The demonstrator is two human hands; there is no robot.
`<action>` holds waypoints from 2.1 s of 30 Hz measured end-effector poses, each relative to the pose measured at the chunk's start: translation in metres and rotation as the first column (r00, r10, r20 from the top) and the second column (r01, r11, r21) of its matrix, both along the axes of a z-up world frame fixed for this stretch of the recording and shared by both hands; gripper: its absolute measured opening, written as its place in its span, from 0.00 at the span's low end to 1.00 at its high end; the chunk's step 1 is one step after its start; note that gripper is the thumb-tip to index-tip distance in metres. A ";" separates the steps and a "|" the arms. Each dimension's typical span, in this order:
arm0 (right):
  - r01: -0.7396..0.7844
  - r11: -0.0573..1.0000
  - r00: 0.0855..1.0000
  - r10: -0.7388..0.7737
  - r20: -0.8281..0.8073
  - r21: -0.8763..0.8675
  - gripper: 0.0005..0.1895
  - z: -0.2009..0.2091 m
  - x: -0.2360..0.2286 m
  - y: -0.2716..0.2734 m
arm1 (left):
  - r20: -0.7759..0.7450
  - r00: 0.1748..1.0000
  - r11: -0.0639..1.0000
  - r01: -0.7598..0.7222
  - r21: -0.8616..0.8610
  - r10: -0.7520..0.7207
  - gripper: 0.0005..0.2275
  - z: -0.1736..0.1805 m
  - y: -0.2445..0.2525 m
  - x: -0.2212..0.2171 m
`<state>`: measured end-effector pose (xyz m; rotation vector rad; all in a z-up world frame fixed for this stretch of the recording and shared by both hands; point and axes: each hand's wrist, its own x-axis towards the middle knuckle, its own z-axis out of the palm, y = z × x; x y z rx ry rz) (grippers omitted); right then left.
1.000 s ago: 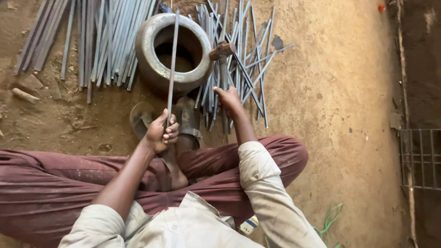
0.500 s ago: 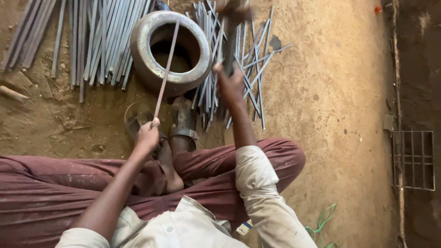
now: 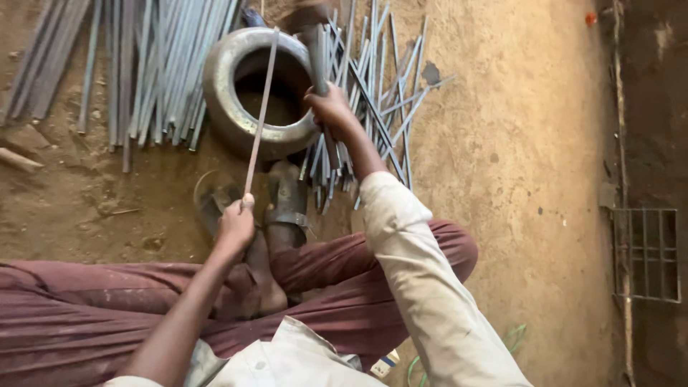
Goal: The person sits on the ground and uses a hammer to strike metal rods placed on a concrete ring, breaking them into smaller pieces. The person repeatedly picks up rods, positions them, and strikes them to create a pile of cut segments.
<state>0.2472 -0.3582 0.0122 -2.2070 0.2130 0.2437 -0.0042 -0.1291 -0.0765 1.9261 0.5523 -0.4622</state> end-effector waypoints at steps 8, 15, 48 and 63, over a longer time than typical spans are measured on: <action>0.122 0.982 0.989 -0.108 0.099 -0.147 0.19 0.011 -0.099 -0.034 | -0.262 0.964 0.569 -0.184 -0.801 -0.056 0.22 0.009 0.022 -0.005; 0.029 0.982 0.991 -0.053 -0.122 -0.188 0.18 -0.007 -0.138 -0.027 | -0.190 0.924 -0.368 -0.313 -0.876 -0.333 0.21 0.023 0.019 -0.012; -0.081 0.993 0.981 0.096 0.170 -0.091 0.31 0.086 -0.020 0.019 | -0.057 0.991 0.991 0.126 0.049 -0.123 0.24 0.034 0.020 0.000; 0.067 0.997 0.998 -0.067 -0.002 -0.043 0.22 0.007 -0.140 -0.045 | -0.261 0.956 0.473 -0.169 -0.865 -0.136 0.13 0.102 0.018 0.002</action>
